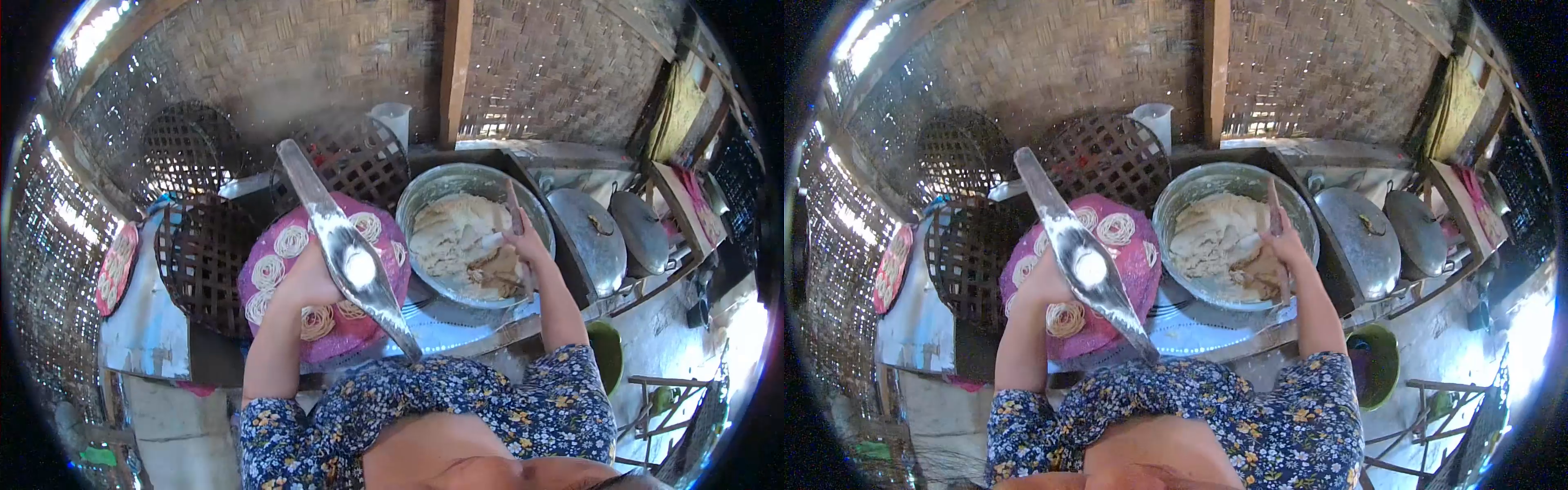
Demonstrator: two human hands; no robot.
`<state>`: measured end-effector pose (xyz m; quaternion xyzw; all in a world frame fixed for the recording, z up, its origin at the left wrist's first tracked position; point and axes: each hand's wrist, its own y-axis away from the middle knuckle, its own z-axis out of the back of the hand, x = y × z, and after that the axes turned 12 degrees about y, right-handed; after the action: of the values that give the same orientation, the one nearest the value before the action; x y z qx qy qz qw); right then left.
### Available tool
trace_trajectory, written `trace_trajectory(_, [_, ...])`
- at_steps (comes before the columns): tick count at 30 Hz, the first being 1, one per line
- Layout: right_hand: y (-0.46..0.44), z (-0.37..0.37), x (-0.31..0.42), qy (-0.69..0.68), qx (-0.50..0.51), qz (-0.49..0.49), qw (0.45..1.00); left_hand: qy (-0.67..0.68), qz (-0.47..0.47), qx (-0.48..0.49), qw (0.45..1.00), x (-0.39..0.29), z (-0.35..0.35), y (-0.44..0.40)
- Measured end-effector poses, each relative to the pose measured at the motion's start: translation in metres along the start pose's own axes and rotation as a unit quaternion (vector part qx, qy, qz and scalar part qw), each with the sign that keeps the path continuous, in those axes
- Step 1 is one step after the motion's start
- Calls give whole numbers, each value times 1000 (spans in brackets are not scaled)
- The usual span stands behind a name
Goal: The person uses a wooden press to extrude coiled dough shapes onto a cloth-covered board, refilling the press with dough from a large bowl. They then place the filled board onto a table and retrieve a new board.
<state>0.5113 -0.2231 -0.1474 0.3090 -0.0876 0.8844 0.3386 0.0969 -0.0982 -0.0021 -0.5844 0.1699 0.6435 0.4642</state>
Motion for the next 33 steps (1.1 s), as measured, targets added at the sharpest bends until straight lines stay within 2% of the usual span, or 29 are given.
trace_trajectory(1, [7,8,8,-54,31,-33,998,-16,29,1,999,0,-1,-1])
trace_trajectory(4, [28,34,36,-241,102,-49,964,-58,41,3,997,7,-4,-3])
trace_trajectory(8, [70,49,84,-440,219,65,868,-155,89,44,983,9,-21,-16])
trace_trajectory(10, [98,51,121,-435,227,123,863,-124,93,61,986,40,-29,-24])
trace_trajectory(14, [122,48,158,-400,247,213,856,-203,82,104,970,55,-35,-27])
trace_trajectory(16, [125,49,167,-335,211,224,891,-228,85,106,964,61,-34,-25])
trace_trajectory(19, [126,49,175,-225,126,312,914,-252,95,83,959,63,-32,-21])
trace_trajectory(21, [133,45,179,-184,63,373,907,-232,70,48,969,60,-32,-18])
trace_trajectory(24, [150,52,189,21,-78,486,870,-189,48,16,981,43,-34,-14])
trace_trajectory(27, [163,52,196,48,-88,531,841,-283,57,17,957,24,-36,-15])
trace_trajectory(30, [168,51,200,69,-93,553,825,-318,85,44,943,20,-34,-15])
trace_trajectory(31, [169,51,201,77,-93,556,822,-311,123,60,941,4,-34,-18])
trace_trajectory(33, [169,49,205,79,-102,562,817,-323,24,50,945,37,-31,-25])
